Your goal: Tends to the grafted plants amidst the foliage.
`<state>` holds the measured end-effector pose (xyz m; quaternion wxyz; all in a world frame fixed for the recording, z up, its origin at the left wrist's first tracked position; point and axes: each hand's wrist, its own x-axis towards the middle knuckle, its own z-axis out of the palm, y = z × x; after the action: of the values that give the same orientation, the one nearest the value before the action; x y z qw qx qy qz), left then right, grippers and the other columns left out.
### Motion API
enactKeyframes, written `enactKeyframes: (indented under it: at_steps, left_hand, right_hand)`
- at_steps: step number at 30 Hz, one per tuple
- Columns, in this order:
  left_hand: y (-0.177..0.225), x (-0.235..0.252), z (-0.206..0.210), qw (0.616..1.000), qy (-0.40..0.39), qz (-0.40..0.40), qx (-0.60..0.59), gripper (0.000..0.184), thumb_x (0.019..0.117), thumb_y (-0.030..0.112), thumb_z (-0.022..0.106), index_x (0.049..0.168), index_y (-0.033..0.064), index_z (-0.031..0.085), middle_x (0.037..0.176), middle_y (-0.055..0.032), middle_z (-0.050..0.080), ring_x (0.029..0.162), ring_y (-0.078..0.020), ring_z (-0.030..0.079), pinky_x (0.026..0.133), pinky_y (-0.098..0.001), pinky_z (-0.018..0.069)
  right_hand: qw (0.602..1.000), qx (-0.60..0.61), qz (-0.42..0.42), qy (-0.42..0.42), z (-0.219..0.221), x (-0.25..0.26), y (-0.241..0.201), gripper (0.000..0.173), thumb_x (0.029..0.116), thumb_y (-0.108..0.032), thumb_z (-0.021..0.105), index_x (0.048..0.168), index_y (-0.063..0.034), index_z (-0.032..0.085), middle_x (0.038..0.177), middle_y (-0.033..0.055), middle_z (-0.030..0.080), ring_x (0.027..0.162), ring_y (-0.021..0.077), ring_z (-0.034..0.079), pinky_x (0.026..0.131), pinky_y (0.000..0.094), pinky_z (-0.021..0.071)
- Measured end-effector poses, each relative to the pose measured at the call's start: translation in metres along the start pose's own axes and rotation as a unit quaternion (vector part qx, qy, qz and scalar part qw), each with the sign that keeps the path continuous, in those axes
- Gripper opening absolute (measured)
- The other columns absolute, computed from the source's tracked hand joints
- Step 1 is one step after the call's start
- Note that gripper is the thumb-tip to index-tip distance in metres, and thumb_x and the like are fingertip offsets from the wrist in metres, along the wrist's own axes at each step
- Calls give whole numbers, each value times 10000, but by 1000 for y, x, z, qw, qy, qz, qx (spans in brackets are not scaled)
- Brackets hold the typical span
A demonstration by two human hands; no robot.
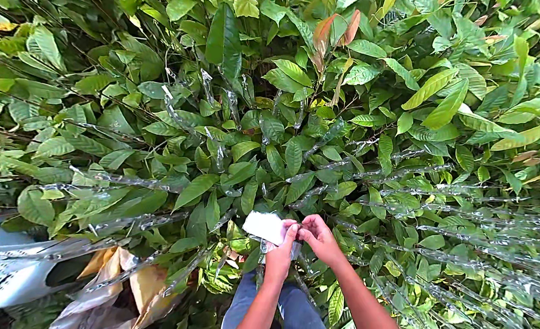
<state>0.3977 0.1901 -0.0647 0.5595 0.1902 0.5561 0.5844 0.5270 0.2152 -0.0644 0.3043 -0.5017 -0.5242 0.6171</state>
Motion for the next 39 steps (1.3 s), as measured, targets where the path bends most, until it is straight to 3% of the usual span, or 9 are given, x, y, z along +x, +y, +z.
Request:
enactKeyframes:
  at_steps: [2,7,12,17,22,25,29,35,39]
  left_hand:
    - [0,2,2,1000,1,6,-4,101,929,-12,604,1016,20,644,876,25,704,797,-40,662,757,-191,558]
    - [-6,2,8,1000,27,-12,3,87,909,11,635,985,52,629,803,50,657,680,-23,597,665,-183,520]
    - [-7,1,0,999,27,-6,37,165,935,77,625,1083,43,561,822,85,629,699,-2,612,666,-201,558]
    - [-10,6,-2,999,-21,10,34,39,990,100,538,1025,112,526,762,166,602,648,46,575,641,-178,530]
    - [-15,8,-3,998,-43,9,33,46,982,106,532,1003,147,537,724,180,593,583,59,527,579,-137,476]
    - [-16,6,-8,997,-61,0,46,112,938,69,592,1005,149,551,758,170,616,631,50,557,612,-155,502]
    - [-14,6,-7,999,-13,-14,38,39,987,113,548,969,147,537,696,161,574,575,45,521,575,-150,479]
    - [-4,8,-18,998,38,-29,36,31,996,87,526,988,103,551,704,122,558,538,35,477,536,-134,443]
    - [-13,2,-21,997,59,-53,25,59,990,63,528,960,97,567,676,104,544,507,24,446,504,-134,411]
  right_hand:
    - [1000,-11,11,16,-6,0,-2,188,1025,-110,535,1107,55,573,892,30,621,771,29,613,743,212,541]
    - [998,-39,29,30,-13,-2,-2,286,1089,-145,405,1050,29,629,802,-33,560,650,-27,493,632,157,449]
    - [999,-35,39,0,-15,-6,-13,298,1014,-129,595,1178,120,593,952,173,669,840,167,644,812,357,551]
    - [996,-82,-31,-2,-30,-4,-16,251,1018,-81,586,1055,152,673,1046,248,673,982,262,650,913,397,524]
    - [992,-109,-60,-18,-39,-1,-15,252,1013,-80,606,1148,125,661,995,227,702,885,228,677,853,388,550]
    - [983,-154,-92,-34,-46,3,-17,225,1017,-81,601,1072,114,700,995,222,715,914,246,691,870,399,549]
    - [960,-249,-116,-51,-62,11,-27,251,1030,-143,596,1041,55,750,1015,201,718,967,291,694,890,455,551]
    - [863,-464,51,193,-168,62,-63,326,1068,-259,523,1196,-64,750,1177,169,723,1094,350,695,964,561,530]
    - [804,-513,131,270,-217,102,-57,330,1081,-307,522,1227,-98,732,1247,186,689,1108,429,667,909,651,510]
